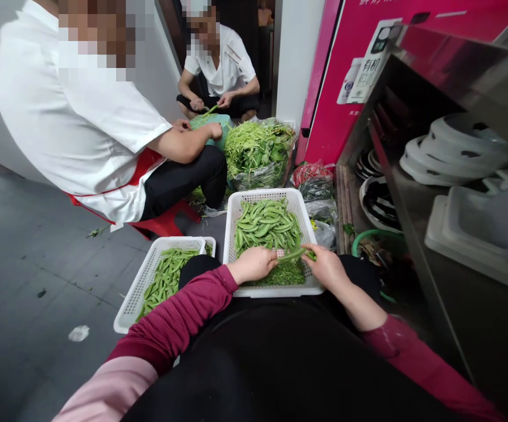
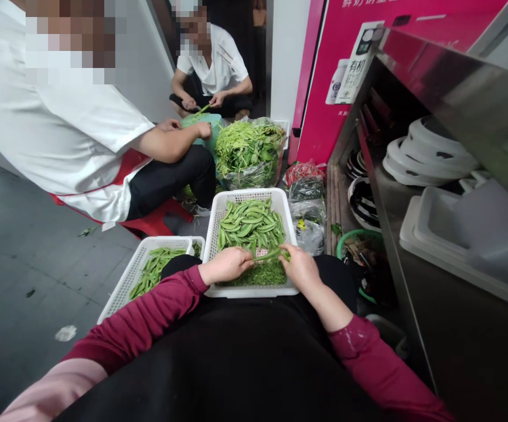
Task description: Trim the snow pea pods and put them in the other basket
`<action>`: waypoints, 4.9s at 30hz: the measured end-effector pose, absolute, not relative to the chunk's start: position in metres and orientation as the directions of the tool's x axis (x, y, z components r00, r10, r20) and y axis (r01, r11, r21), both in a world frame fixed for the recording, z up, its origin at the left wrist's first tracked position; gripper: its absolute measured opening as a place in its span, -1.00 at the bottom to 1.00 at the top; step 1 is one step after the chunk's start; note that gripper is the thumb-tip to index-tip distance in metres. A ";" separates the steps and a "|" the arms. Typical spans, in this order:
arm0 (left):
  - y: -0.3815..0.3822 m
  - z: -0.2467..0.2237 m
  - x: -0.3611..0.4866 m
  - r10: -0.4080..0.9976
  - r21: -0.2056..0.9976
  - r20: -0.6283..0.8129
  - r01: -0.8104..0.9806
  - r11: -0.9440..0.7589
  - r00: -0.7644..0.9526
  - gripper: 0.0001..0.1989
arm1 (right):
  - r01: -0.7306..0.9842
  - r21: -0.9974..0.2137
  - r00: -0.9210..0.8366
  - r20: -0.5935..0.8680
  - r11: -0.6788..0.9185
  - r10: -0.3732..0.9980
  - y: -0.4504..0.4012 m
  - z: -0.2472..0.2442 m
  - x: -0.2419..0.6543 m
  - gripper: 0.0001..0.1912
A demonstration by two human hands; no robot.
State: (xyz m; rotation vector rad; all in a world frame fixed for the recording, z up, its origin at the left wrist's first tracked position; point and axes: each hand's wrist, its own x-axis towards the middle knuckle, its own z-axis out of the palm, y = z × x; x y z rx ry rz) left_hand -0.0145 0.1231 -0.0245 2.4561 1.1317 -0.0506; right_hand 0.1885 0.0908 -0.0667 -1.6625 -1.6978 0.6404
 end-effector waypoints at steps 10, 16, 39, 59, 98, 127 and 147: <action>0.129 0.005 -0.013 0.595 0.295 -0.178 0.620 -0.727 0.784 -0.74 | 0.676 -0.450 -0.576 0.172 0.584 0.799 0.095 -0.032 0.164 -0.91; 0.116 -0.040 0.002 0.858 0.818 -0.045 0.512 -0.262 0.512 -0.58 | 0.105 -0.994 0.029 0.018 0.014 0.999 0.102 -0.042 0.159 -0.80; 0.148 -0.069 -0.024 0.864 0.406 -0.254 0.859 -0.312 0.434 -0.86 | 0.399 -0.915 -0.064 -0.087 -0.055 0.994 0.103 -0.063 0.160 -0.84; 0.118 -0.058 -0.005 0.810 0.890 -0.452 0.133 0.435 0.374 -0.79 | 0.500 -0.763 -0.054 0.444 0.409 0.894 0.084 -0.048 0.167 -0.92; 0.125 -0.067 -0.019 0.782 0.638 -0.172 0.672 -0.374 0.599 -0.79 | -0.400 -0.916 0.303 -0.166 -0.033 0.938 0.110 -0.034 0.188 -0.85; 0.119 -0.007 -0.019 0.811 0.947 -0.311 0.231 0.222 0.496 -0.86 | 0.604 -0.745 -0.249 0.160 0.282 0.955 0.096 -0.041 0.161 -0.91; 0.110 -0.054 -0.021 0.758 0.823 -0.536 0.431 0.370 0.371 -0.85 | 0.076 -0.997 0.017 0.014 0.013 1.000 0.086 -0.042 0.163 -0.79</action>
